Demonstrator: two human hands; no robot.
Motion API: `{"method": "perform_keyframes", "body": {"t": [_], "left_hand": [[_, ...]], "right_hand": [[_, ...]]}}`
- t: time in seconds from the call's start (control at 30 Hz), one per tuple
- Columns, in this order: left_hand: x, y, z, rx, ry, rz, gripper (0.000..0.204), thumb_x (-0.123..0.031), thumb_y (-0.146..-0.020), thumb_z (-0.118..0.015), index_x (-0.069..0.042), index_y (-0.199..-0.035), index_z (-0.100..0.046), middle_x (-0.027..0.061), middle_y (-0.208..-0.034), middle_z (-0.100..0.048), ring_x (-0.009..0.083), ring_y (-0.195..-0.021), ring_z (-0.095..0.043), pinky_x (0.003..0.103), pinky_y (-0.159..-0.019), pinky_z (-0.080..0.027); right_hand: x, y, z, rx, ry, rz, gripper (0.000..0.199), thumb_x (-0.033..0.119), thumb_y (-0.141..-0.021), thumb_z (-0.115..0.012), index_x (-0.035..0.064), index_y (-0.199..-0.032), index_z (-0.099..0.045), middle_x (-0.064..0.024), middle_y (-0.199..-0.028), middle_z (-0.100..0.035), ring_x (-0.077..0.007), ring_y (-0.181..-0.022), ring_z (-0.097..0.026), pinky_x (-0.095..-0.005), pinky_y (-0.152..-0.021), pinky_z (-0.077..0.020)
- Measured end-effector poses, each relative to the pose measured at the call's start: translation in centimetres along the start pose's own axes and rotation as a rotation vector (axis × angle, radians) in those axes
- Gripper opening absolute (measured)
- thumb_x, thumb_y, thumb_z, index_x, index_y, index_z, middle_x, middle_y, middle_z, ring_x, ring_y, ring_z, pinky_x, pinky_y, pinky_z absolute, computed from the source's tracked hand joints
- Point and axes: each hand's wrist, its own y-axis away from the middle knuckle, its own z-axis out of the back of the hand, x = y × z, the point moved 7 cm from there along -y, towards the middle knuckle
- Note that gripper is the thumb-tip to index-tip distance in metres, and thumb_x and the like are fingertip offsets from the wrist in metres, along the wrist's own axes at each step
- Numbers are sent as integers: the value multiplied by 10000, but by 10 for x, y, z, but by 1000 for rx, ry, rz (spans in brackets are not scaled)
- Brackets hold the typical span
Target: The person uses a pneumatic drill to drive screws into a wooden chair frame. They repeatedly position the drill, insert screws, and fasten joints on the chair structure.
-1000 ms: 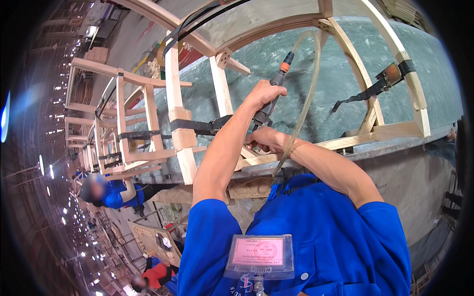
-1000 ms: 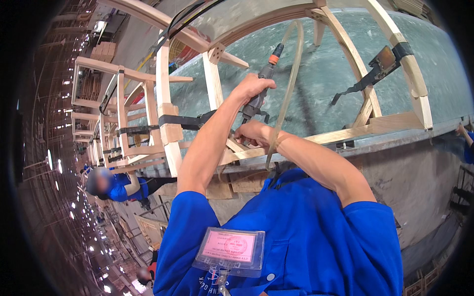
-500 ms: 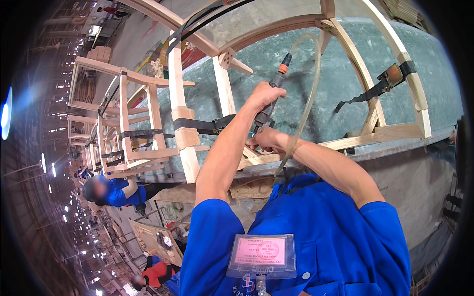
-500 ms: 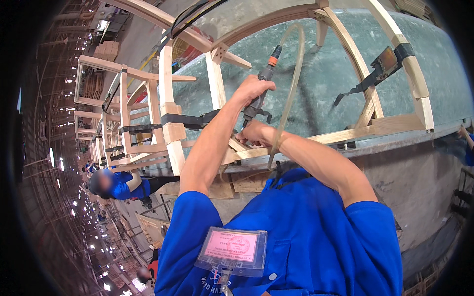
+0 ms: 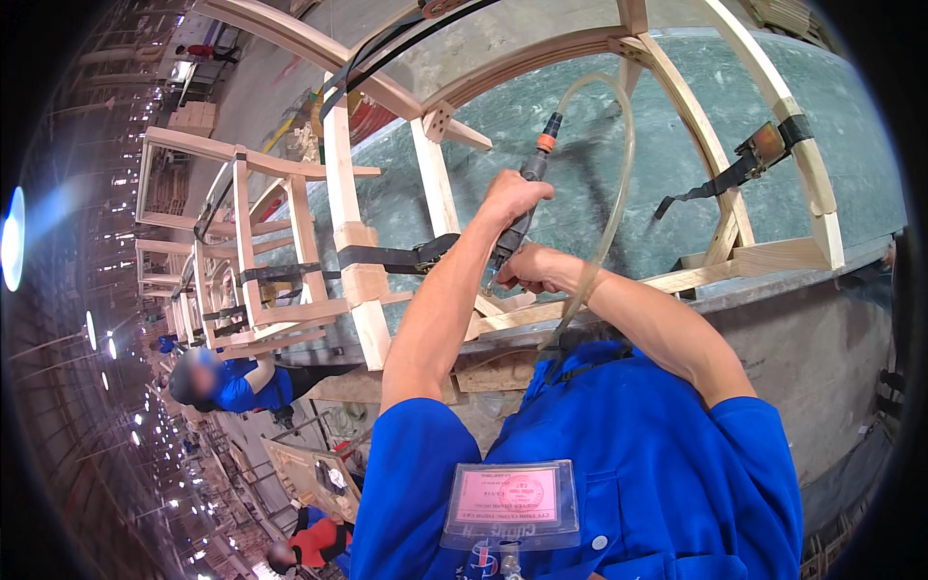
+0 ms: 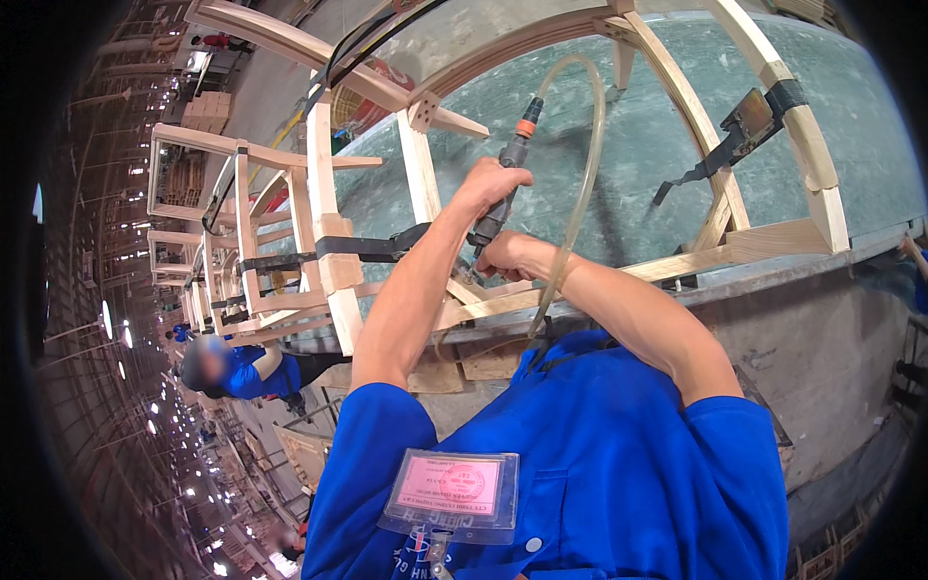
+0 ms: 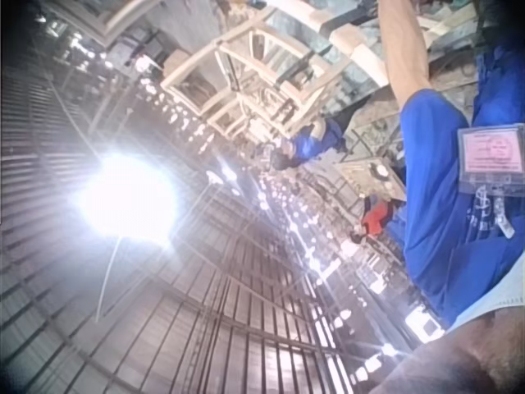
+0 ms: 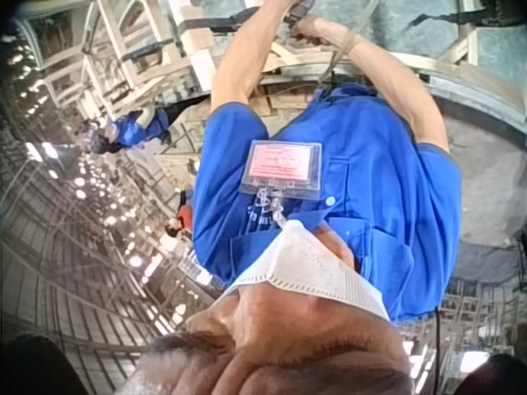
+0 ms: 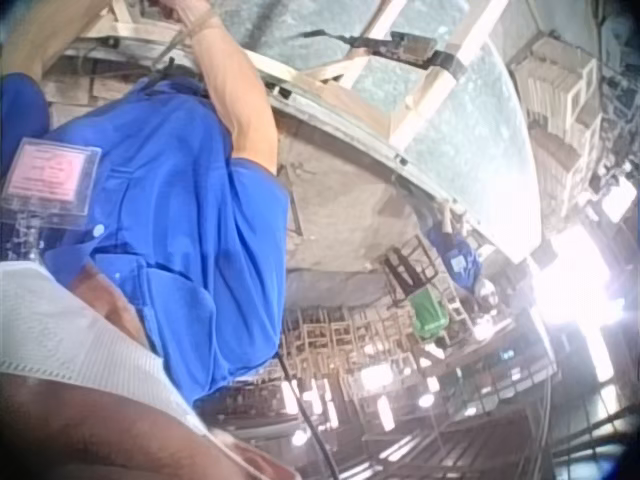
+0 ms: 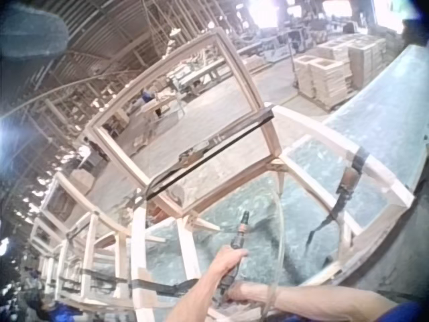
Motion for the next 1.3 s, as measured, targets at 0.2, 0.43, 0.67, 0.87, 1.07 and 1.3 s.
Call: {"method": "perform_keyframes", "body": {"t": [0.2, 0.43, 0.67, 0.87, 1.07, 1.3], "left_hand": [[0, 1, 0, 0, -33, 17, 352, -300, -623, -804, -5, -723, -638, 96, -703, -636, 200, -609, -611, 374, -566, -483], [9, 1, -1, 8, 12, 28, 335, -286, -630, -800, -12, -701, -622, 84, -682, -618, 184, -586, -585, 371, -538, -461], [7, 0, -8, 45, -11, 2, 340, -282, -622, -810, -7, -706, -627, 80, -683, -619, 186, -591, -586, 367, -552, -469], [3, 0, -15, 73, -37, 7, 348, -290, -621, -812, -2, -706, -636, 88, -698, -633, 188, -601, -596, 366, -562, -472], [5, 2, -13, 61, -67, 21, 356, -302, -621, -810, -1, -704, -638, 95, -700, -635, 187, -607, -600, 365, -563, -472], [6, 2, -15, 75, -79, 20, 352, -298, -625, -803, 0, -713, -637, 95, -715, -635, 192, -619, -598, 367, -572, -470]], "right_hand": [[1, 2, 3, -38, 66, -11, 121, 153, -765, -639, 104, -675, -575, 16, -525, -439, -74, -407, -302, -297, -371, -148], [-2, -6, -1, 5, 139, 38, 110, 139, -817, -572, 80, -730, -604, -5, -584, -505, -102, -438, -369, -299, -391, -226], [-18, -30, -17, 186, 256, 111, 101, 106, -889, -574, 57, -899, -661, -29, -735, -656, -107, -517, -469, -287, -446, -366], [-18, -31, -15, 201, 435, 153, 171, 195, -928, -596, 56, -973, -684, -39, -803, -712, -123, -562, -534, -308, -493, -421], [-7, -20, -9, 130, 568, 171, 231, 230, -933, -587, 60, -1037, -704, -43, -844, -737, -146, -624, -601, -334, -533, -470], [-2, -16, -9, 116, 666, 230, 195, 131, -847, -590, 50, -996, -687, -44, -826, -725, -166, -543, -540, -354, -512, -438]]}}
